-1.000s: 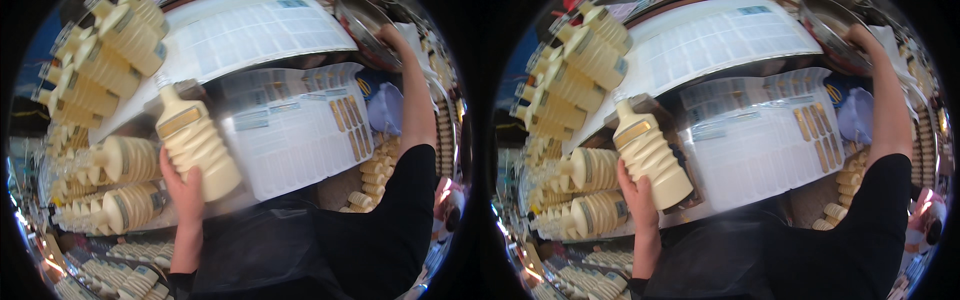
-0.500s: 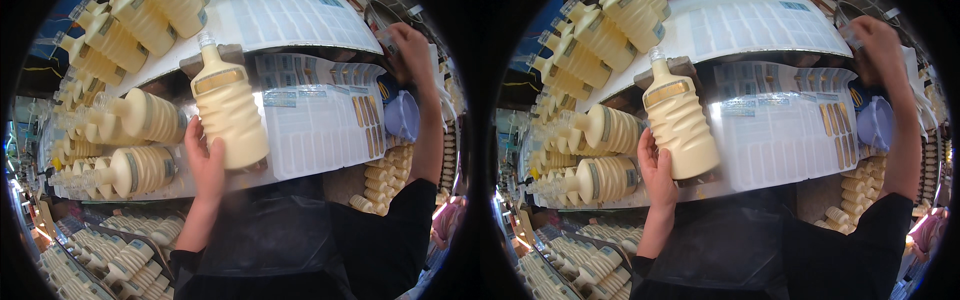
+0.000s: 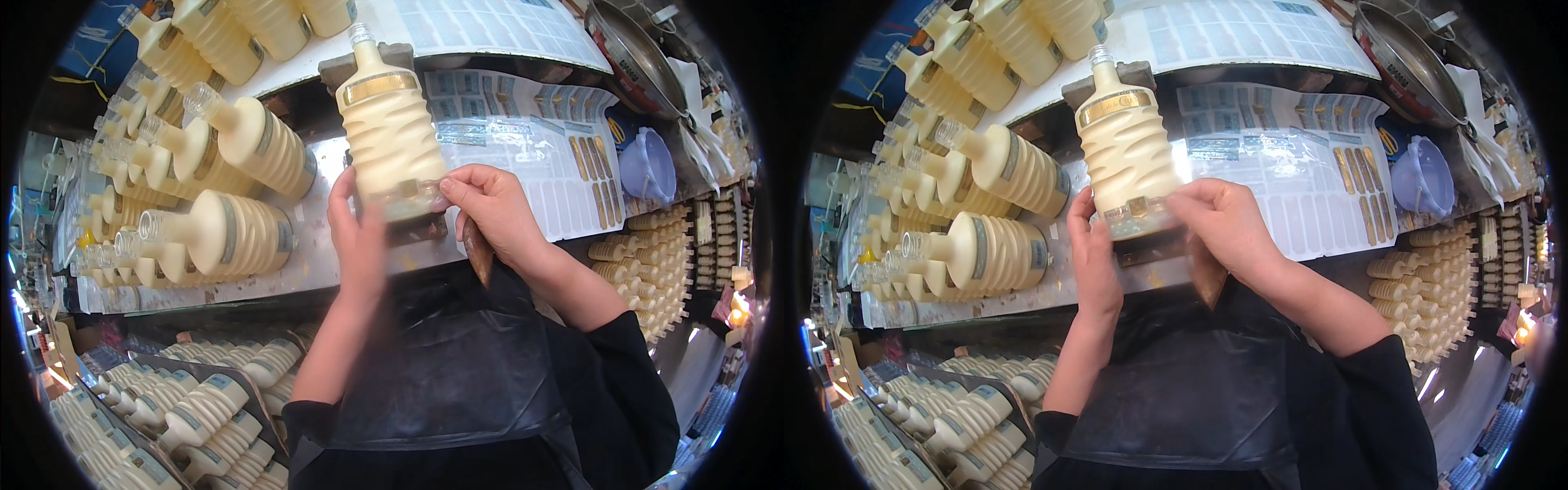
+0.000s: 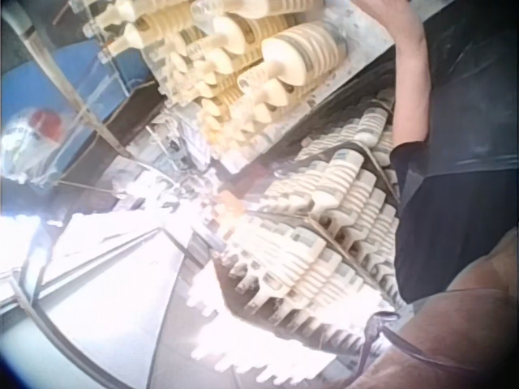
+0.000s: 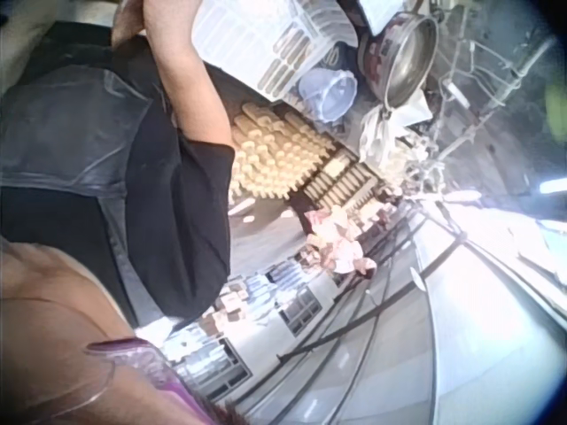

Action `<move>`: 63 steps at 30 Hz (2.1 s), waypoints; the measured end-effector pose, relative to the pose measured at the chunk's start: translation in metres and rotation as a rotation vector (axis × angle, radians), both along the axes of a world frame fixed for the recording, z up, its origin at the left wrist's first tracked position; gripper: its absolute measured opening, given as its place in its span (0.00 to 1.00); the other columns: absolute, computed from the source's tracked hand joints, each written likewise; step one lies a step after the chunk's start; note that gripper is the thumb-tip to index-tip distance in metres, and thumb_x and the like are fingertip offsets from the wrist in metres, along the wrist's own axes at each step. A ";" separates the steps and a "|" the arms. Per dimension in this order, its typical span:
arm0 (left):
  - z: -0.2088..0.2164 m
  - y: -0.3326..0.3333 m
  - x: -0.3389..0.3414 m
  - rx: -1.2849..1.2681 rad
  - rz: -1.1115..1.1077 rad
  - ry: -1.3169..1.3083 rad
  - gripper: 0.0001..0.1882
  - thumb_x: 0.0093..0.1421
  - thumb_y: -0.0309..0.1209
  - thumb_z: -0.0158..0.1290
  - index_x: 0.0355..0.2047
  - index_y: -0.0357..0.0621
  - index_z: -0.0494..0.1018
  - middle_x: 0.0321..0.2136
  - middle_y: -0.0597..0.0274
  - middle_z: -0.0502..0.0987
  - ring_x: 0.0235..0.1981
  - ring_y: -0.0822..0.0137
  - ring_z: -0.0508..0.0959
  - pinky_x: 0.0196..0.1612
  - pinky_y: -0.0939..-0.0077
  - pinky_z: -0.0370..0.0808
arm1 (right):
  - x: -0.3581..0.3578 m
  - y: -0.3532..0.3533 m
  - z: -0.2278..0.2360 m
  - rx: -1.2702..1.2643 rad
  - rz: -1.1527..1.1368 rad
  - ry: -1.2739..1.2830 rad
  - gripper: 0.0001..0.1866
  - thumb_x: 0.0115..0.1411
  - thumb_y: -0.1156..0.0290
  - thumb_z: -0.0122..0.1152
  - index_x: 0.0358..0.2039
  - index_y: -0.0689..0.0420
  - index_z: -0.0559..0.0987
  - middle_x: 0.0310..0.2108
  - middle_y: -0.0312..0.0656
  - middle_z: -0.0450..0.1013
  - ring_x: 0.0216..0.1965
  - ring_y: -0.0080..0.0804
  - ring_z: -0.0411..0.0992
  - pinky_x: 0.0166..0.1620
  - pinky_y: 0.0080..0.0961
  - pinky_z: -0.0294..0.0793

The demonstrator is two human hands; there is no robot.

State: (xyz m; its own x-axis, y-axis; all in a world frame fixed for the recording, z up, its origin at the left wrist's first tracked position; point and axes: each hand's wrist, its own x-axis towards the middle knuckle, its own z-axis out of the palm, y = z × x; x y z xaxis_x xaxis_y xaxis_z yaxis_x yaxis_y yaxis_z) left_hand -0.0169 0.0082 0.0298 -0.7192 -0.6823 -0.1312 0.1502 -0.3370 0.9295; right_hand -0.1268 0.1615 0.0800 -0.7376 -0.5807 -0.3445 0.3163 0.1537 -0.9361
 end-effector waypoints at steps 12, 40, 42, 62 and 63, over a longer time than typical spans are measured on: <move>-0.013 0.008 -0.008 -0.205 -0.013 -0.041 0.33 0.64 0.34 0.60 0.64 0.35 0.59 0.60 0.49 0.66 0.62 0.61 0.66 0.66 0.65 0.63 | -0.003 0.002 -0.029 0.009 -0.051 0.223 0.08 0.66 0.69 0.62 0.39 0.61 0.79 0.26 0.32 0.75 0.28 0.13 0.70 0.30 0.12 0.67; -0.017 0.006 -0.003 -0.069 -0.032 0.057 0.30 0.66 0.30 0.58 0.66 0.41 0.61 0.55 0.57 0.69 0.56 0.66 0.70 0.61 0.66 0.68 | -0.016 0.002 -0.037 0.149 0.111 0.247 0.26 0.63 0.57 0.65 0.57 0.59 0.79 0.32 0.44 0.80 0.32 0.26 0.77 0.40 0.26 0.77; -0.017 0.006 -0.003 -0.059 -0.032 0.054 0.30 0.66 0.30 0.58 0.66 0.41 0.61 0.55 0.57 0.69 0.56 0.66 0.70 0.61 0.67 0.68 | -0.015 0.002 -0.038 0.143 0.108 0.239 0.26 0.63 0.58 0.65 0.57 0.60 0.79 0.31 0.43 0.80 0.32 0.26 0.77 0.40 0.25 0.77; -0.020 0.005 0.002 0.012 -0.059 0.139 0.29 0.69 0.26 0.53 0.69 0.39 0.61 0.59 0.56 0.70 0.60 0.66 0.70 0.64 0.68 0.67 | -0.012 0.005 -0.037 0.021 0.117 0.193 0.23 0.70 0.63 0.58 0.60 0.63 0.74 0.43 0.46 0.81 0.45 0.26 0.77 0.51 0.26 0.75; -0.020 0.006 0.001 -0.005 -0.060 0.137 0.29 0.69 0.26 0.53 0.69 0.39 0.61 0.59 0.56 0.70 0.60 0.66 0.70 0.64 0.68 0.67 | -0.012 0.004 -0.043 0.004 0.106 0.215 0.23 0.70 0.63 0.59 0.60 0.63 0.75 0.43 0.46 0.81 0.45 0.26 0.77 0.51 0.26 0.75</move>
